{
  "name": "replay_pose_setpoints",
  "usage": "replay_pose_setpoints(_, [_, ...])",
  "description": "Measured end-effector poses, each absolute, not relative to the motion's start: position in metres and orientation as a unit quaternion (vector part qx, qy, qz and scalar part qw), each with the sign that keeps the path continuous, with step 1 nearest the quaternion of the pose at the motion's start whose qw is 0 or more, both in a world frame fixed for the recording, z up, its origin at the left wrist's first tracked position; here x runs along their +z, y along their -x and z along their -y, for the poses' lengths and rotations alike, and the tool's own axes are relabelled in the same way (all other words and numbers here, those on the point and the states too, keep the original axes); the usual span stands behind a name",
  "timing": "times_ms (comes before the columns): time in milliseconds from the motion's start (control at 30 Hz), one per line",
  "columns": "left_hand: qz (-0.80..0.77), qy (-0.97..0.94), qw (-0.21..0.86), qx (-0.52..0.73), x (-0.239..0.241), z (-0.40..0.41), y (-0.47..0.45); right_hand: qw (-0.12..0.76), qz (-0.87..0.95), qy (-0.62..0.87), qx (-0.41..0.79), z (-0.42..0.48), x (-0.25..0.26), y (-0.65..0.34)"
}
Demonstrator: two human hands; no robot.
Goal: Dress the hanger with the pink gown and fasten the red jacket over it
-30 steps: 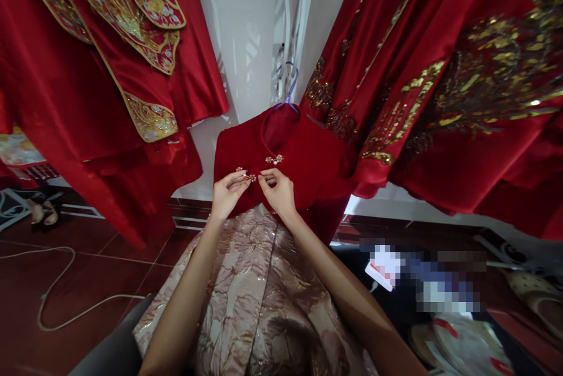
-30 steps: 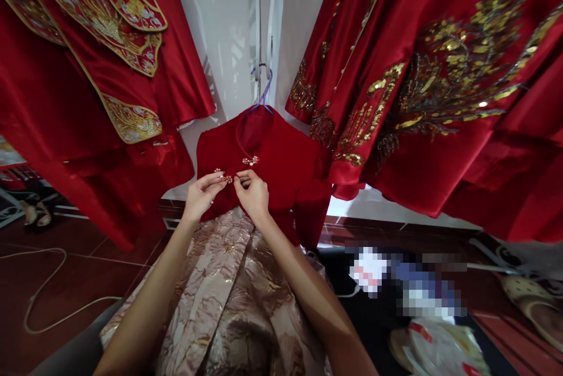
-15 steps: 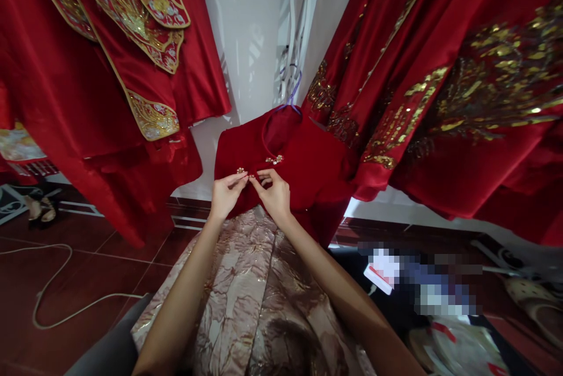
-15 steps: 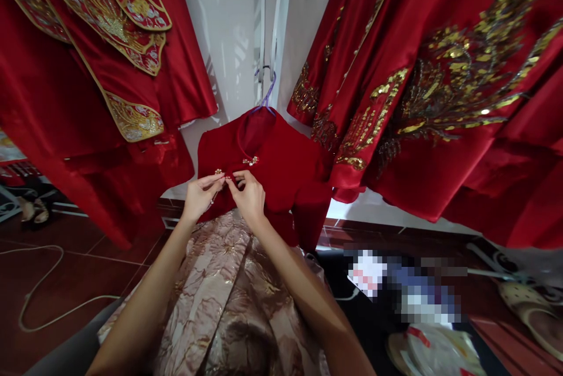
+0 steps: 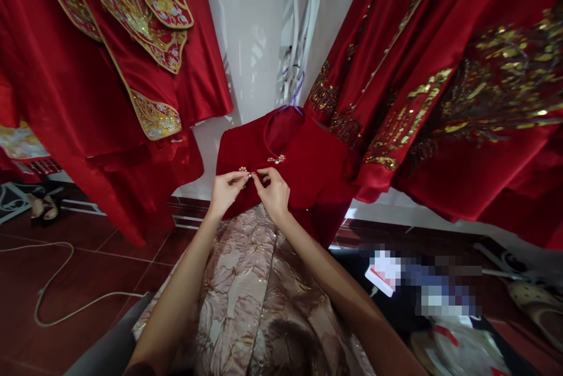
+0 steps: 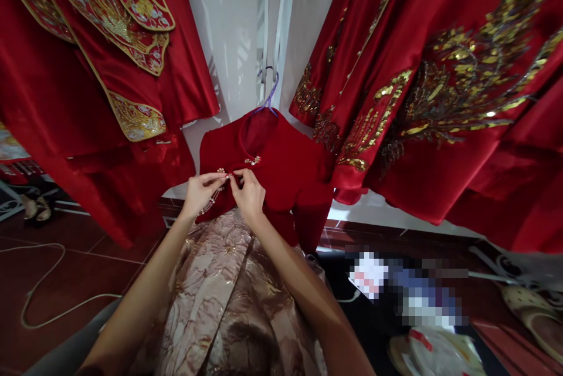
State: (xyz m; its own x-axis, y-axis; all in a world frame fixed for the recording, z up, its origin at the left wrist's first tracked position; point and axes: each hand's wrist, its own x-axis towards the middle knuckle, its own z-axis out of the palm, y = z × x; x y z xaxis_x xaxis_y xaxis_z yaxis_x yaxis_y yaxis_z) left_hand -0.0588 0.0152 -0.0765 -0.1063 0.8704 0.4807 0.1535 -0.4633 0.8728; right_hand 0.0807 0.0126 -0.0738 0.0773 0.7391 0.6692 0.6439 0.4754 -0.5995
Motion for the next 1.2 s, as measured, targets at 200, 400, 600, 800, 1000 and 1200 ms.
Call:
replay_pose_setpoints(200, [-0.433, -0.608, 0.274, 0.606, -0.086, -0.024, 0.055, 0.525, 0.690, 0.497, 0.025, -0.018, -0.077, -0.082])
replay_pose_setpoints(400, [-0.444, -0.684, 0.170, 0.552, -0.089, -0.031, 0.058, 0.507, 0.702, 0.500, 0.019, -0.019, -0.078, -0.085])
replay_pose_setpoints(600, [-0.451, -0.659, 0.108, 0.592, -0.095, -0.028, 0.059, 0.535, 0.702, 0.466, 0.069, -0.013, -0.073, -0.085])
replay_pose_setpoints(800, [-0.482, -0.644, 0.077, 0.590, -0.130, 0.007, 0.041, 0.486, 0.729, 0.451, 0.169, 0.013, -0.077, -0.118])
replay_pose_setpoints(1000, [-0.534, -0.618, 0.078, 0.571, -0.169, 0.034, 0.012, 0.347, 0.772, 0.495, 0.195, 0.015, -0.099, -0.162])
replay_pose_setpoints(1200, [-0.544, -0.643, 0.095, 0.531, -0.167, 0.037, 0.014, 0.307, 0.782, 0.479, 0.252, 0.009, -0.105, -0.162])
